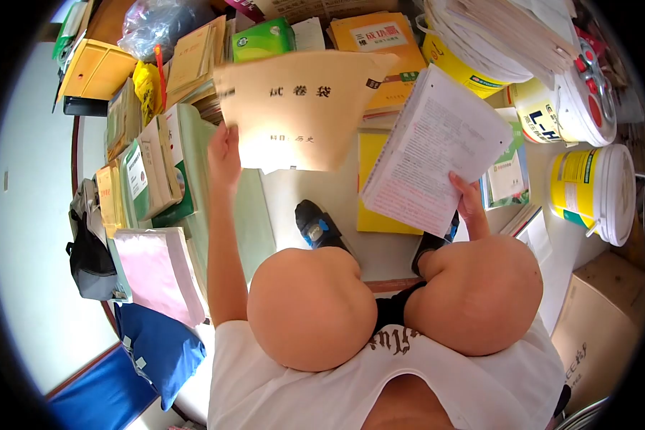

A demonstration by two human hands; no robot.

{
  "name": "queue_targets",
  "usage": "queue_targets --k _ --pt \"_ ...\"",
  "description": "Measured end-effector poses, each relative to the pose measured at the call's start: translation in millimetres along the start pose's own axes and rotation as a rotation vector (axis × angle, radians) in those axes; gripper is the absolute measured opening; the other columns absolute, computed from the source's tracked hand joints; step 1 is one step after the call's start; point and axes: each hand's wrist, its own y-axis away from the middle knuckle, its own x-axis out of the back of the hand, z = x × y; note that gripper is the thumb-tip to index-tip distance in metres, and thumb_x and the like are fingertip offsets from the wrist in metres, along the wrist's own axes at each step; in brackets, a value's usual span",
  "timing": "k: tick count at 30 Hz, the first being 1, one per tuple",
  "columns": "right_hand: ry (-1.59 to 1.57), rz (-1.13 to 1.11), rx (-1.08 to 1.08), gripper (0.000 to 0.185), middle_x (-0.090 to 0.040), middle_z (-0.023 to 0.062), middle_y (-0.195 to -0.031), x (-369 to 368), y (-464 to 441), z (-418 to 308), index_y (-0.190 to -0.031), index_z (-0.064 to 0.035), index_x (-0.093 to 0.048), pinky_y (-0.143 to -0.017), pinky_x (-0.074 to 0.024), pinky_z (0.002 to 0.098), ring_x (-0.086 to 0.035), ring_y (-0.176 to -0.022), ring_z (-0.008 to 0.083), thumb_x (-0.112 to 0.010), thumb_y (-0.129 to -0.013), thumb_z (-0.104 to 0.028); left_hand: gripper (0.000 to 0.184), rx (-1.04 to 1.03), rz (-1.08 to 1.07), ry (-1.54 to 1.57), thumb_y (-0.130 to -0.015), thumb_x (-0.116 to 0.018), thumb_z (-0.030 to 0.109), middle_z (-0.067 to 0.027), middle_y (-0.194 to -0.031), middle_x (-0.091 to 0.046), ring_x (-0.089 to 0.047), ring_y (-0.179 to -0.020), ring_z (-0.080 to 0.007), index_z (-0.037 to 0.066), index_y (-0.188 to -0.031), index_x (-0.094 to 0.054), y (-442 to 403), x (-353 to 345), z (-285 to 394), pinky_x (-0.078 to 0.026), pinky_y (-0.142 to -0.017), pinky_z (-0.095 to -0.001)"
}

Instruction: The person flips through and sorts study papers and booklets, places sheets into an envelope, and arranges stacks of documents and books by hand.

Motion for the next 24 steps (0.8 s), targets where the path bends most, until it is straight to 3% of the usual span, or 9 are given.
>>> queue_targets --k 5,8,11,12,16,18,21,22,24 --pt "0.014 0.061 0.005 0.055 -0.06 0.0134 -0.133 13.6 0.6 7.8 -0.139 0.0015 -0.049 -0.104 -0.049 0.0408 -0.059 -0.121 0.0267 -0.071 -0.09 -0.003 0.015 -0.032 0.144 0.305 -0.103 -0.051 0.005 -0.0101 -0.109 -0.069 -0.061 -0.104 -0.0118 -0.002 -0.11 -0.062 80.8 -52.6 -0.9 -0.048 -0.092 -0.0287" --pt "0.024 0.058 0.021 0.055 -0.06 0.0126 -0.133 12.0 1.6 8.5 -0.139 0.0013 -0.049 -0.106 -0.0471 0.0401 -0.057 -0.123 0.0255 -0.072 -0.089 -0.002 0.022 -0.064 -0.148 0.285 -0.091 -0.055 -0.01 -0.0142 -0.118 -0.069 -0.063 -0.114 -0.0208 -0.002 -0.11 -0.063 112.4 -57.8 -18.3 -0.047 -0.103 -0.0348" --pt "0.043 0.049 -0.012 0.056 -0.06 0.0114 -0.134 22.9 5.7 12.2 -0.14 0.0 -0.049 -0.106 -0.0464 0.0403 -0.056 -0.124 0.0248 -0.072 -0.089 -0.002 0.019 -0.058 -0.264 0.174 -0.092 -0.065 0.004 -0.015 -0.124 -0.067 -0.06 -0.122 -0.0233 0.0 -0.11 -0.063 134.2 -62.0 -31.1 -0.04 -0.11 -0.0403" --pt "0.048 0.036 0.001 0.056 -0.06 0.0111 -0.134 19.6 6.3 12.1 -0.14 -0.0003 -0.049 -0.106 -0.0461 0.0405 -0.056 -0.124 0.0248 -0.073 -0.089 -0.003 0.02 0.013 -0.264 0.072 -0.085 -0.069 -0.003 -0.0138 -0.123 -0.068 -0.061 -0.121 -0.0237 0.001 -0.104 -0.064 138.8 -63.1 -30.4 -0.038 -0.112 -0.0413" --pt "0.082 0.017 0.005 0.055 -0.06 0.0103 -0.133 11.5 3.8 20.5 -0.139 -0.0001 -0.051 -0.106 -0.0459 0.04 -0.056 -0.124 0.0243 -0.073 -0.089 -0.004 0.031 -0.104 -0.266 -0.111 -0.077 -0.07 -0.012 -0.0145 -0.121 -0.07 -0.062 -0.119 -0.0283 0.003 -0.104 -0.063 147.4 -66.5 -20.2 -0.04 -0.111 -0.0439" --pt "0.096 0.002 -0.013 0.054 -0.06 0.0101 -0.133 7.1 -2.5 27.1 -0.138 -0.0004 -0.052 -0.105 -0.046 0.0393 -0.056 -0.125 0.0239 -0.074 -0.089 -0.006 0.047 -0.343 -0.338 -0.433 -0.069 -0.06 -0.021 -0.0092 -0.124 -0.068 -0.064 -0.111 -0.0337 0.006 -0.107 -0.065 148.3 -73.6 -12.1 -0.054 -0.093 -0.0382" --pt "0.157 0.015 0.013 0.048 -0.064 0.0096 -0.127 -1.3 -2.5 28.2 -0.133 -0.0001 -0.058 -0.099 -0.0479 0.0366 -0.058 -0.12 0.0213 -0.075 -0.089 -0.009 0.057 -0.21 -0.457 -0.56 -0.064 -0.059 -0.02 -0.0066 -0.135 -0.062 -0.059 -0.118 -0.0361 0.009 -0.113 -0.063 154.3 -84.4 -17.9 -0.055 -0.092 -0.0416" --pt "0.271 0.044 0.047 0.045 -0.066 0.0093 -0.122 6.4 -5.7 31.5 -0.129 0.0007 -0.06 -0.097 -0.049 0.0359 -0.061 -0.114 0.0203 -0.076 -0.089 -0.011 0.068 -0.213 -0.53 -0.579 -0.067 -0.059 -0.02 -0.0068 -0.147 -0.051 -0.053 -0.128 -0.0347 0.015 -0.126 -0.058 150.0 -88.0 -21.4 -0.055 -0.094 -0.0434" --pt "0.382 0.088 0.074 0.041 -0.069 0.0089 -0.116 23.9 -10.1 33.0 -0.126 0.0015 -0.062 -0.094 -0.05 0.0352 -0.063 -0.108 0.0193 -0.076 -0.089 -0.012 0.076 -0.177 -0.617 -0.573 -0.068 -0.058 -0.021 -0.0101 -0.151 -0.047 -0.051 -0.13 -0.0368 0.019 -0.133 -0.055 147.4 -102.6 -16.0 -0.054 -0.097 -0.045"
